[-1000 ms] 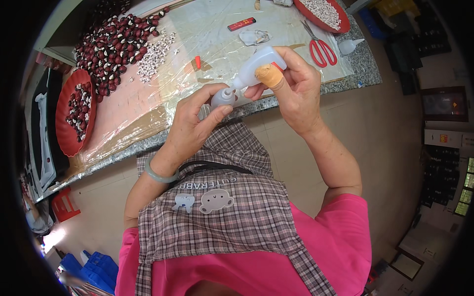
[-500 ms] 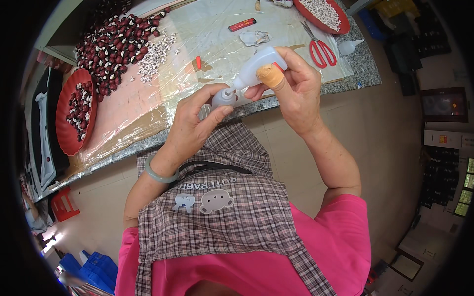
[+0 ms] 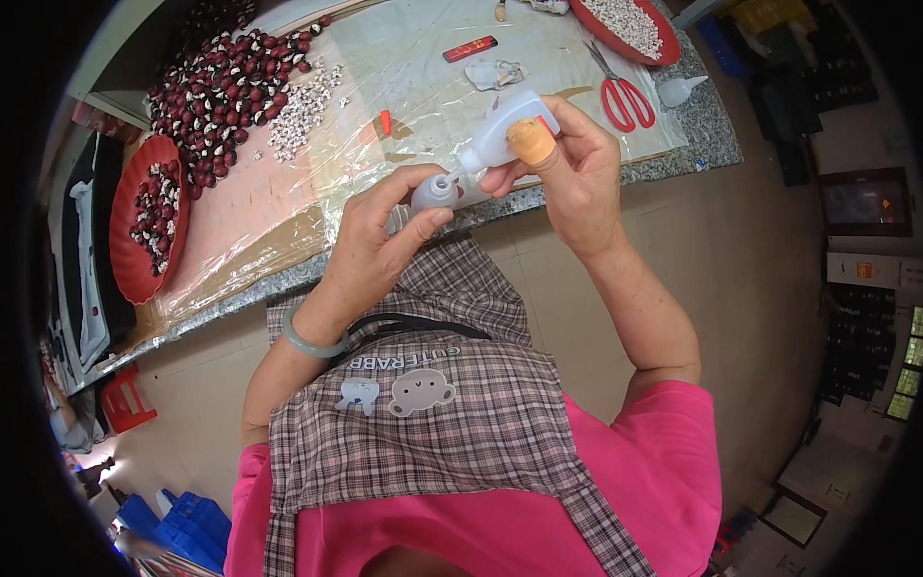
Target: Glue small white decorative pieces onto brown and red round toy parts at a factory workbench.
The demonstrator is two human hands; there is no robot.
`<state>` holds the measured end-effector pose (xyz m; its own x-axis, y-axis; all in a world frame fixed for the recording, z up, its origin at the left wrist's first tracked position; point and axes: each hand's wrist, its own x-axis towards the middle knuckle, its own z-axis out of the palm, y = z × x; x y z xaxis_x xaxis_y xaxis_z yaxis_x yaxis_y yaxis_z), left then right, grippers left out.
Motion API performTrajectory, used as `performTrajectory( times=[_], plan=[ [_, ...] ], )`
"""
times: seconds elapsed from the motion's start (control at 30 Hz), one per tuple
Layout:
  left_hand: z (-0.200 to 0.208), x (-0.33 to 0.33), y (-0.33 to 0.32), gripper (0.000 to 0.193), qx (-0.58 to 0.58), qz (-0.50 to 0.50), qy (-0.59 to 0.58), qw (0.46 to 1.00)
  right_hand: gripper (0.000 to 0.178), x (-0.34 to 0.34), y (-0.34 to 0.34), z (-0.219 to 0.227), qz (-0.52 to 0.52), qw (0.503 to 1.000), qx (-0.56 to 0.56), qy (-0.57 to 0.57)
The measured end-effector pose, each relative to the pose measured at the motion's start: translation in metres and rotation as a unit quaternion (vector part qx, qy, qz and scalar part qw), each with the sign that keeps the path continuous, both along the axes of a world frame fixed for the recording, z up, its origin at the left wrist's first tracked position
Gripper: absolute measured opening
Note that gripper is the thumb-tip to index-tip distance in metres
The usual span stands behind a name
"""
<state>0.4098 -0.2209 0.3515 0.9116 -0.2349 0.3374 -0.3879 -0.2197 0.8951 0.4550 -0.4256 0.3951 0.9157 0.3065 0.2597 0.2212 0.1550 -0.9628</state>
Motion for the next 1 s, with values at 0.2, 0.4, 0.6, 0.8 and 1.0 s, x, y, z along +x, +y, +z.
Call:
performTrajectory(
  times=[0.2,0.4,0.6,0.8,1.0],
  plan=[
    [-0.001,-0.001,0.0,0.032,-0.006,0.001,0.009,1.0,0.033,-0.001,0.0,-0.004,-0.012,1.0,0.015,0.024],
    [-0.001,0.0,0.0,0.031,-0.023,0.003,0.026,0.999,0.038,0.002,0.001,-0.01,0.005,0.995,0.052,0.081],
    [-0.008,0.004,-0.001,0.03,-0.048,0.001,0.034,0.998,0.045,0.01,-0.002,-0.025,-0.002,0.979,0.14,0.15],
    [-0.008,0.003,0.0,0.027,-0.051,0.011,0.071,0.996,0.029,0.012,-0.02,-0.055,-0.001,0.903,0.315,0.294],
    [-0.01,0.001,-0.001,0.023,-0.078,0.005,0.116,0.99,0.04,0.011,-0.036,-0.078,-0.003,0.907,0.315,0.281]
  ],
)
